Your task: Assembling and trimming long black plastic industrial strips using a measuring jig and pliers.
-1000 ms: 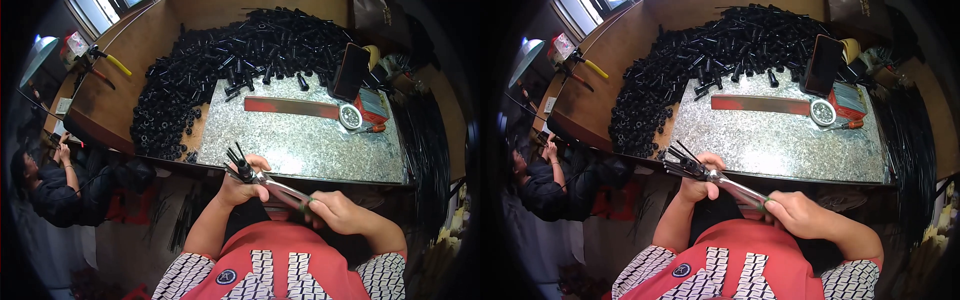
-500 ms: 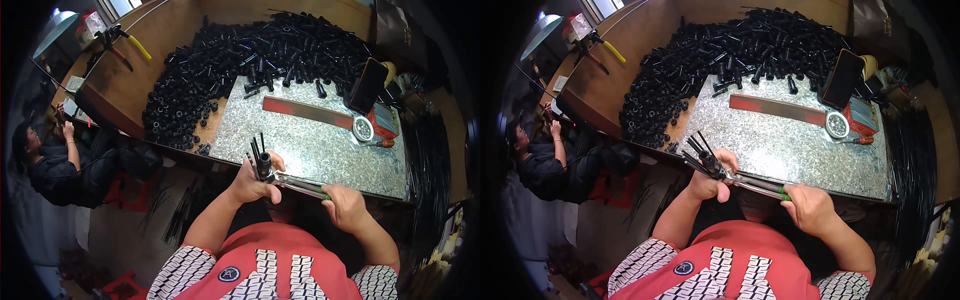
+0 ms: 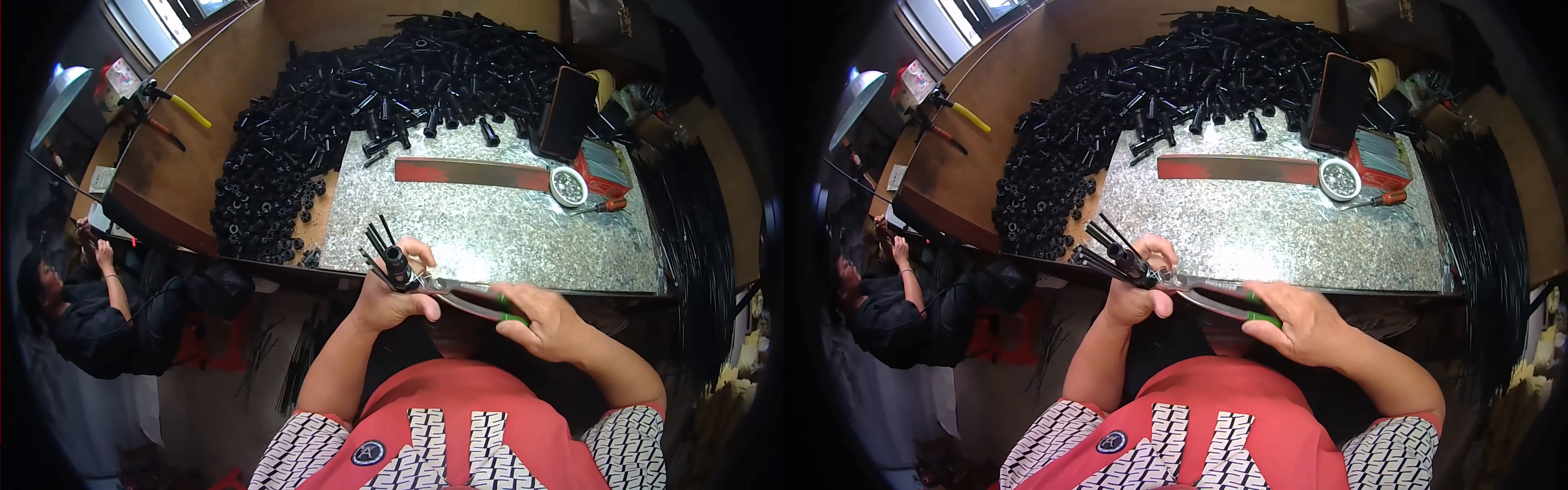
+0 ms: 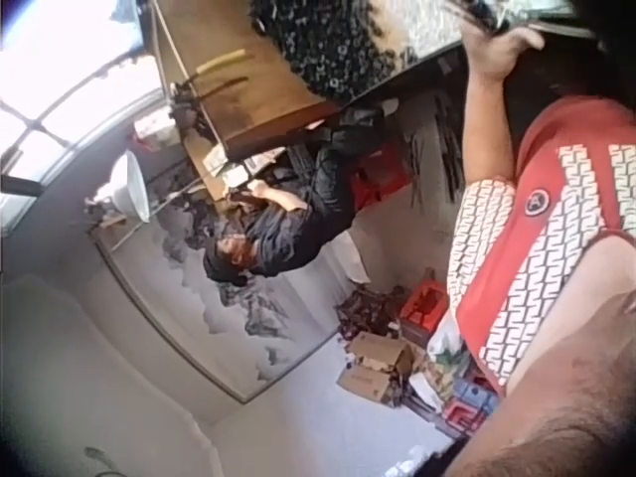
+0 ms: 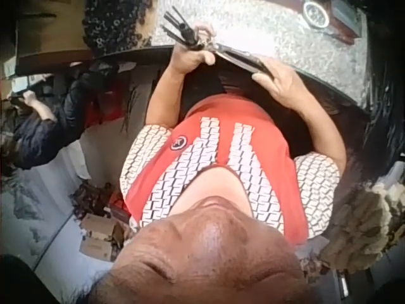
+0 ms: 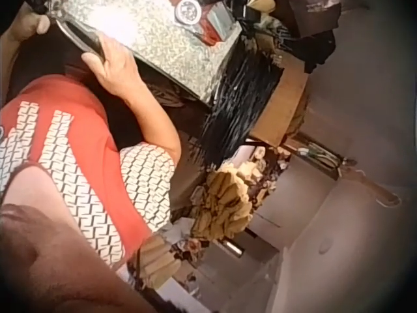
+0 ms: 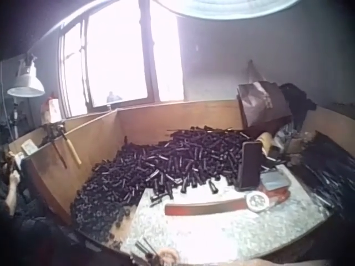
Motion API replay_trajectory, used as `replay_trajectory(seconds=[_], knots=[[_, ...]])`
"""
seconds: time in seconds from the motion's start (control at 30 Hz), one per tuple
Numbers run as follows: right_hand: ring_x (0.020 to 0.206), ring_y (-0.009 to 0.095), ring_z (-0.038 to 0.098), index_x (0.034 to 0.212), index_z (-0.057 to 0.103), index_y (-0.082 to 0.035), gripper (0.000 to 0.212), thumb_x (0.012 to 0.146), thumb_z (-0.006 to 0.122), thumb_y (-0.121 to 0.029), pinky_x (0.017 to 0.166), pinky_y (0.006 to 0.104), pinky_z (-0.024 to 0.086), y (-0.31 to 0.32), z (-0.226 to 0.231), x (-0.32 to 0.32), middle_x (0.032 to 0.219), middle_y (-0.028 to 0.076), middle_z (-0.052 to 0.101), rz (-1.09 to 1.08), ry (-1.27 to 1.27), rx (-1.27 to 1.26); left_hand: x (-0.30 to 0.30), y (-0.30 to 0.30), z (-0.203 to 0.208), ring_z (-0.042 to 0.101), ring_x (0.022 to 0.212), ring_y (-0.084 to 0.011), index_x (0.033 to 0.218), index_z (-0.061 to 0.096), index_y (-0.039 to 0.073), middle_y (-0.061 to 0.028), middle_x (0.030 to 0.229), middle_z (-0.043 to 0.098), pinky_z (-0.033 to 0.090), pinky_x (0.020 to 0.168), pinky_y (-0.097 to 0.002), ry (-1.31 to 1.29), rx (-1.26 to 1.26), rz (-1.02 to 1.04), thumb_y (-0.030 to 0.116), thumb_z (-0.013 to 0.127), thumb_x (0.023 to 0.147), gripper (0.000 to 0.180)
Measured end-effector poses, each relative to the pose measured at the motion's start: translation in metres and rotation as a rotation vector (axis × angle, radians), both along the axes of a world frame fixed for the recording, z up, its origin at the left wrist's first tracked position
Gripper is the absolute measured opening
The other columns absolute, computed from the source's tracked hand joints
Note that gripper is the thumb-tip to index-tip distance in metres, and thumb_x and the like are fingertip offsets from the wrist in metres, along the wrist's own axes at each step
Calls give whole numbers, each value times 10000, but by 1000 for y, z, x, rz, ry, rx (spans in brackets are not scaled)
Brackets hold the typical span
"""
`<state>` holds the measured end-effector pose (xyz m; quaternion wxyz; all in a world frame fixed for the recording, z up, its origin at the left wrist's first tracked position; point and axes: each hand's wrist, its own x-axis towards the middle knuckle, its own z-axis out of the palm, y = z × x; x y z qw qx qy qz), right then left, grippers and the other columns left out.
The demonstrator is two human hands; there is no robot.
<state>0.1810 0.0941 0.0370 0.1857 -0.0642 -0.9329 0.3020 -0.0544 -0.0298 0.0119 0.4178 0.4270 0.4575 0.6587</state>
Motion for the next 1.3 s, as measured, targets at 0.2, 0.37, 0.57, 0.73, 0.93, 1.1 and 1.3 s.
replay_trajectory(seconds=[0.2,0.37,0.57,0.73,0.93,1.1,1.3], knots=[[676,163,570,1324,474,-45,507,929,547,-354,629,309,465,23,46,-3,777,68,584,206,-797,-805,-7,4,-16,429,548,-17,1062,407,9,73,577,460,291,522,-162,143,57,-105,531,790,498,858],[773,409,604,1020,537,-8,343,925,557,-337,690,449,468,15,46,-15,822,225,620,27,-592,-356,2,4,-7,443,557,-17,1060,398,17,72,580,459,320,533,-156,152,29,-20,528,791,488,861],[625,360,566,853,529,-12,281,894,628,-271,585,414,435,0,24,-19,673,186,559,-51,-513,-353,6,5,-8,399,522,-31,1053,335,21,63,568,415,329,514,-172,47,86,62,512,799,527,856],[604,366,556,855,520,-19,265,859,675,-234,559,410,430,-1,14,-16,653,175,542,-72,-444,-285,8,2,3,383,500,-37,1047,336,20,63,547,382,308,483,-193,-62,92,27,508,806,549,840],[641,341,581,835,530,-50,258,781,719,-216,551,415,452,9,37,-5,710,134,549,-182,-223,251,0,2,-5,369,488,-20,1048,348,38,79,536,389,275,473,-189,24,76,-84,532,817,509,869],[586,283,553,806,528,-47,272,779,703,-253,515,395,431,9,54,0,656,92,478,-184,-215,509,2,3,-5,421,597,-16,995,341,86,76,619,445,306,541,-177,-48,-23,-197,417,888,464,831],[555,268,552,780,513,-47,277,799,682,-265,500,390,436,8,57,3,646,83,485,-189,-251,634,12,6,-6,351,585,-14,950,324,134,79,641,357,264,527,-178,-28,-62,-183,143,927,544,727]])
